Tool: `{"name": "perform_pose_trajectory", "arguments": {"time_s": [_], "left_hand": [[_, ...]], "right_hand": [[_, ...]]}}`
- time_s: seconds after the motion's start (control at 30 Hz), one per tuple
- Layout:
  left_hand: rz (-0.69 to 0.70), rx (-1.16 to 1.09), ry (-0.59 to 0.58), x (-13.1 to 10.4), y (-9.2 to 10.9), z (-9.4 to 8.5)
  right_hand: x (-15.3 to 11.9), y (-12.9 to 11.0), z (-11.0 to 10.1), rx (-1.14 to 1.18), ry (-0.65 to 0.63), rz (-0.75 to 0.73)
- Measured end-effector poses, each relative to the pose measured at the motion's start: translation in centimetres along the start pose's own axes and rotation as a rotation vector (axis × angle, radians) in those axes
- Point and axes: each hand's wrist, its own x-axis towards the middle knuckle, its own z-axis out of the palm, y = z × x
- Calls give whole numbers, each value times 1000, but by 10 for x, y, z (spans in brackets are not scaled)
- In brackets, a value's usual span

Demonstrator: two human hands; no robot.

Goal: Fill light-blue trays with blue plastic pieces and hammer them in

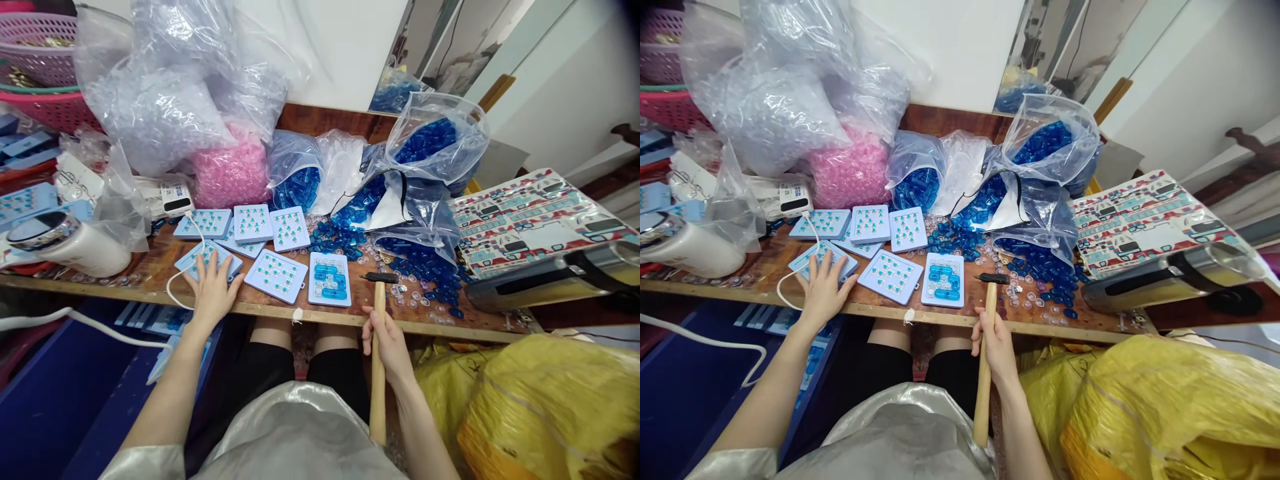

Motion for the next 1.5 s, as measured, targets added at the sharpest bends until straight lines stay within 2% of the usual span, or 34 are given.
{"name": "perform_pose_trajectory", "arguments": {"time_s": [0.1, 0.17, 0.2, 0.27, 0.33, 0.4, 0.5, 0.57, 0.63, 0.7, 0.77, 0.83, 0.9, 1.03, 1.07, 1.13, 1.2, 1.3, 1.4, 1.5], "left_hand": [[46, -34, 90, -2, 19, 5], [170, -84, 138, -4, 38, 6], [280, -111, 122, -5, 48, 7], [526, -148, 10, -3, 65, 11], [645, -155, -97, 2, 74, 16], [608, -139, -115, 9, 77, 20], [517, -131, -50, 14, 85, 21], [545, -150, -43, 11, 99, 22], [645, -179, -112, 5, 119, 24], [736, -208, -230, -2, 137, 29], [768, -266, -358, -7, 148, 35], [708, -391, -455, -9, 151, 40], [512, -584, -477, -10, 153, 44], [-79, -1029, -306, -12, 169, 49], [-184, -1135, -280, -11, 175, 48], [-328, -1343, -303, -8, 181, 42], [-368, -1534, -361, -6, 180, 28], [-341, -1714, -407, -14, 158, -2], [-286, -1724, -411, -33, 113, -28], [-248, -1563, -400, -58, 47, -44]], "right_hand": [[-4, -2, 2, -42, -45, -23], [-4, -5, 3, -64, -59, -53], [-2, -7, 4, -64, -55, -74], [5, -11, 6, -48, -30, -132], [14, -15, 7, -35, -11, -191], [25, -19, 7, -44, -14, -223], [38, -21, 9, -53, -6, -236], [44, -19, 12, -52, 19, -253], [48, -15, 17, -33, 23, -267], [50, -11, 21, -25, 17, -263], [52, -9, 24, -38, 25, -239], [53, -9, 25, -16, 24, -208], [53, -12, 25, 86, -7, -186], [51, -19, 25, 244, -31, -157], [48, -21, 27, 250, -5, -163], [40, -25, 32, 255, 84, -247], [27, -31, 38, 243, 122, -346], [7, -39, 44, 271, 14, -430], [-5, -40, 46, 270, -109, -390], [-1, -32, 43, 233, -177, -302]]}}
